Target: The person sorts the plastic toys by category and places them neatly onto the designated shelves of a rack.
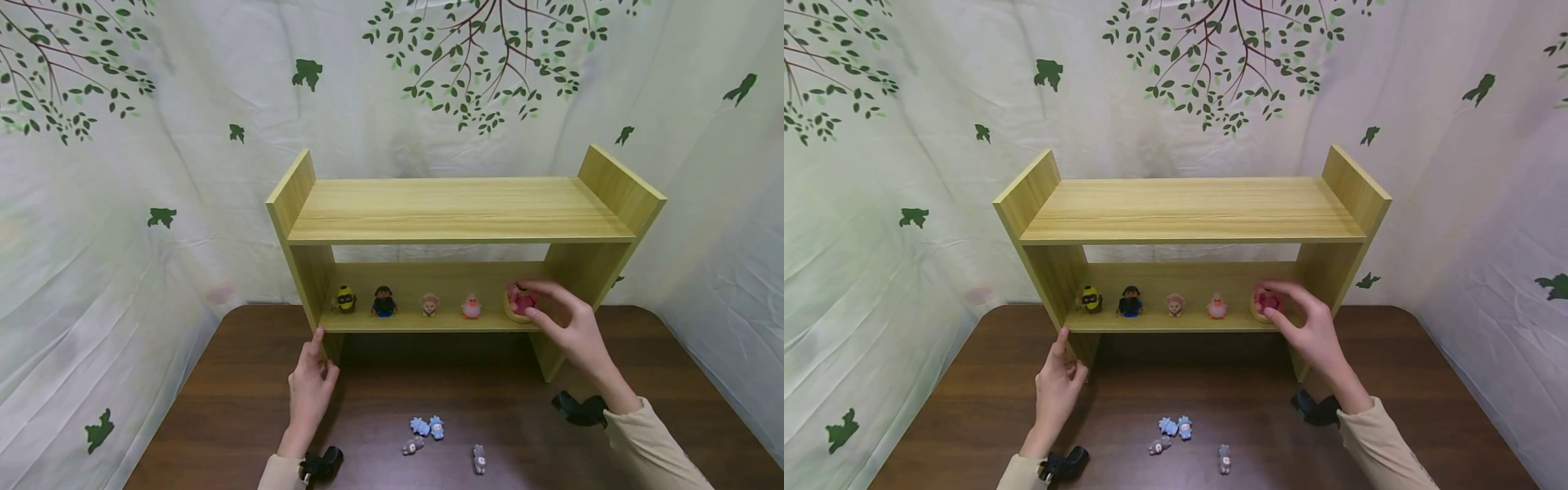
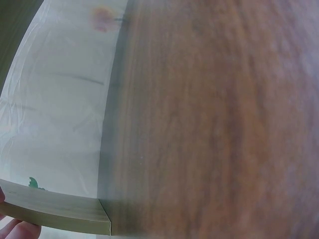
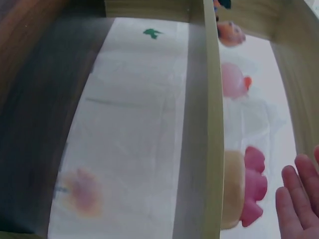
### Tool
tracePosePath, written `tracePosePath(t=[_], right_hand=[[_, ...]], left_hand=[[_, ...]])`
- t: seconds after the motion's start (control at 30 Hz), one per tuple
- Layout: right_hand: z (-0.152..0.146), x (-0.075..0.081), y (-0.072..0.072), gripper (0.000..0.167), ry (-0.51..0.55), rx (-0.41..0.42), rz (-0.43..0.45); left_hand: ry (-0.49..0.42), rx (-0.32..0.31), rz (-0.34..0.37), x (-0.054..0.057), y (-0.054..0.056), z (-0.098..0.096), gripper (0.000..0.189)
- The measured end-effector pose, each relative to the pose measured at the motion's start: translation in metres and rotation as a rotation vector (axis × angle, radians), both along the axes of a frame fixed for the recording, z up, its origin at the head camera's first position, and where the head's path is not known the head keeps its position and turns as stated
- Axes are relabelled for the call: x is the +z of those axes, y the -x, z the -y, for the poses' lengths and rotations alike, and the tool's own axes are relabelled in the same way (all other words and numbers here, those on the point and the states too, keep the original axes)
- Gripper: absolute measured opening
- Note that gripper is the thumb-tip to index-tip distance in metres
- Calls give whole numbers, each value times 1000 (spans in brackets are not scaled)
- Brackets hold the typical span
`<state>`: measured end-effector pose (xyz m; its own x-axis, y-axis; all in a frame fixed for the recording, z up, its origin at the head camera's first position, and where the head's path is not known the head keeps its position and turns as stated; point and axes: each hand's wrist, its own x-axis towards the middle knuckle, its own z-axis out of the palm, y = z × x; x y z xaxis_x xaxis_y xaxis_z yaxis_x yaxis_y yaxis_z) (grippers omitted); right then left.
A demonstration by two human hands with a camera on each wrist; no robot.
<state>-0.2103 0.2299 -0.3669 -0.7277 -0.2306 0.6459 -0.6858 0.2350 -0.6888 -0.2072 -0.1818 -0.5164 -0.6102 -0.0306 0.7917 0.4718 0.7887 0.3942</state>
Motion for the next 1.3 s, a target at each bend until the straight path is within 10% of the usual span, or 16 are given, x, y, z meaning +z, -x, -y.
tracePosePath(t=[1.3], right_hand=[[35,-54,-23,39,-90,287,42]], left_hand=[[4,6,-18,2,-2,-2,97]])
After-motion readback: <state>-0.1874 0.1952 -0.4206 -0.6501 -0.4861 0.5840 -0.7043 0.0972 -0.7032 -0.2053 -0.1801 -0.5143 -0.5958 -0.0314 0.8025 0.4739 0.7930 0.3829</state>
